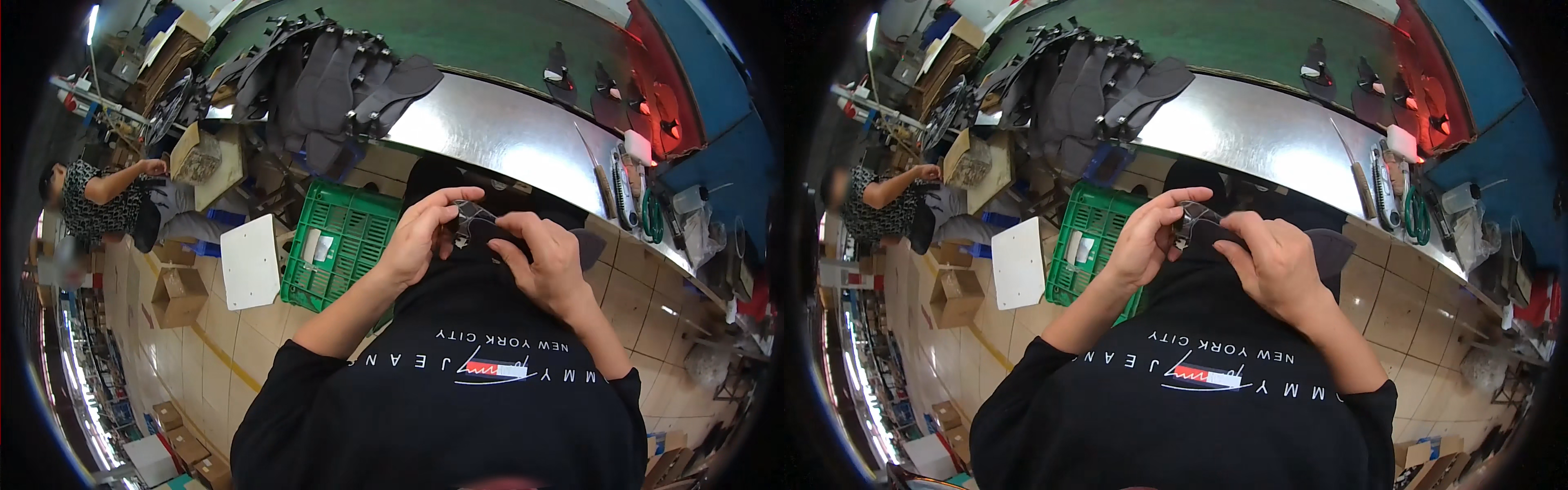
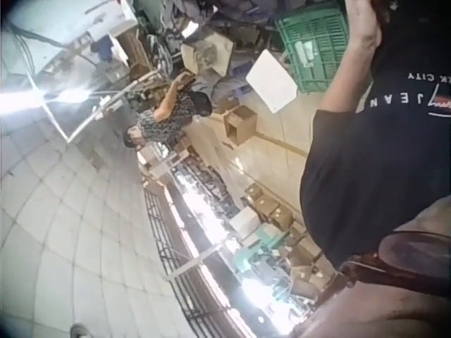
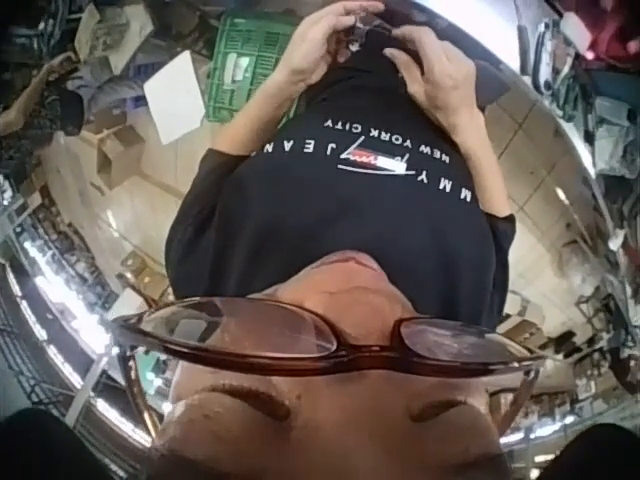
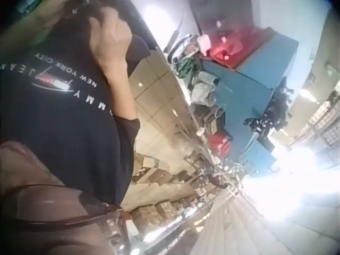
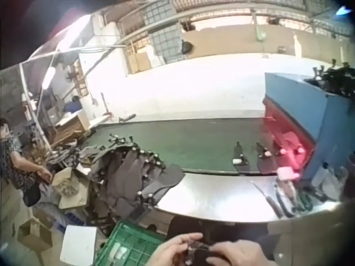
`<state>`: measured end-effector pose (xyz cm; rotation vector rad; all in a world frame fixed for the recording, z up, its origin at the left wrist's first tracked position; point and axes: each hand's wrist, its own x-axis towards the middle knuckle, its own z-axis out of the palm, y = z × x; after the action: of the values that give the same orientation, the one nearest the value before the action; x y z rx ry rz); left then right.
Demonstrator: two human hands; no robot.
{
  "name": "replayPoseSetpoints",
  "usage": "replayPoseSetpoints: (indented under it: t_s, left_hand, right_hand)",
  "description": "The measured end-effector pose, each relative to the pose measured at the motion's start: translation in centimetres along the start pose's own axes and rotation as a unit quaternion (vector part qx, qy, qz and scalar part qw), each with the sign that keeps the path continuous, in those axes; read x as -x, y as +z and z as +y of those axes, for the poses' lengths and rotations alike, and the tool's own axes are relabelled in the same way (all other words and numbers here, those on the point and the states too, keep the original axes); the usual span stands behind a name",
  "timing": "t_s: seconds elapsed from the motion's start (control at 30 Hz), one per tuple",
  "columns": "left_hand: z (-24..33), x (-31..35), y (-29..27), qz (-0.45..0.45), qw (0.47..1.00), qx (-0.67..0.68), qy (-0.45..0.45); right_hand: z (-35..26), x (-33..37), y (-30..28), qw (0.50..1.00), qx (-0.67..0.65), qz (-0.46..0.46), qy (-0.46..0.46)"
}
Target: Assembling and inspecting shoe components on a production line.
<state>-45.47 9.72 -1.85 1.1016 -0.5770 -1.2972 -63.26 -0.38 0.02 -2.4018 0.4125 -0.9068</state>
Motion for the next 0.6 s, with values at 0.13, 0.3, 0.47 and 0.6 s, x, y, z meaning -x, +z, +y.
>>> replayPoseSetpoints:
  t_s: [0.13,0.3,0.47,0.6]
  left_hand:
    - [-0.2,1.2,0.9,0.029,0.998,-0.057,0.006]
    - [-2.5,0.0,1.4,0.079,0.984,-0.11,0.117]
    - [-2.3,-0.9,2.1,0.086,0.968,-0.209,0.107]
    - [-0.9,-2.1,3.3,0.061,0.978,-0.198,-0.032]
  right_hand:
    - [-0.2,0.6,0.6,1.0,0.011,-0.017,-0.019]
    - [-0.1,0.5,1.4,0.999,-0.005,0.022,-0.035]
    - [1.4,0.7,1.6,0.998,-0.047,0.033,0.008]
    - [2.6,1.0,1.0,0.989,-0.095,0.014,0.114]
